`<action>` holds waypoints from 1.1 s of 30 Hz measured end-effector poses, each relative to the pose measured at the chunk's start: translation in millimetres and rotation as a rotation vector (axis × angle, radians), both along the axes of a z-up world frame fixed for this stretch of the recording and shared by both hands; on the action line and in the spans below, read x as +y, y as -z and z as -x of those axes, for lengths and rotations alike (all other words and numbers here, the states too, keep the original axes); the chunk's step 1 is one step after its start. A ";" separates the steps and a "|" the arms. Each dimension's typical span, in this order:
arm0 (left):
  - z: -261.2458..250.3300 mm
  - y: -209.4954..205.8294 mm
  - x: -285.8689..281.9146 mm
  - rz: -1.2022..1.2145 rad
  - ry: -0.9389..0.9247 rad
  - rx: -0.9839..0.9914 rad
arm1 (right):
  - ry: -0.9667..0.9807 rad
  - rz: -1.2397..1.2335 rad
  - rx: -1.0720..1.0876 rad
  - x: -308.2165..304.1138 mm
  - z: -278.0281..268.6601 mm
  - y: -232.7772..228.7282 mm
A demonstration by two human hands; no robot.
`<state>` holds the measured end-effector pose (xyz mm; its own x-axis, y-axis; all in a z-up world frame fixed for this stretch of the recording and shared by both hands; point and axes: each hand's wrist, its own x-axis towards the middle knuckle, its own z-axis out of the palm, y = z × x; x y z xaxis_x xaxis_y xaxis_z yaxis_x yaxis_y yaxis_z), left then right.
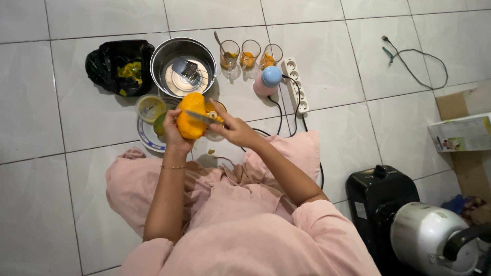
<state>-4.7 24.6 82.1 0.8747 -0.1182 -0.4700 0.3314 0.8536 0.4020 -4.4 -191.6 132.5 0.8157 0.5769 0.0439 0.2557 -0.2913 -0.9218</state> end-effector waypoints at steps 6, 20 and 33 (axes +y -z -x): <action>2.1 1.5 -3.9 0.020 -0.008 -0.110 | -0.007 0.213 0.106 7.8 10.7 -6.1; 6.9 -7.6 -11.0 -0.029 -0.007 -0.101 | 0.014 0.213 0.126 11.8 9.3 -3.0; 10.5 -11.8 -10.1 -0.047 0.077 -0.096 | 0.069 0.163 0.105 6.6 10.1 -17.2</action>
<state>-15.2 14.5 93.8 0.9050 -0.1667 -0.3913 0.3535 0.8063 0.4742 -14.5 -185.0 149.7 0.8485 0.5122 -0.1329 0.1350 -0.4523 -0.8816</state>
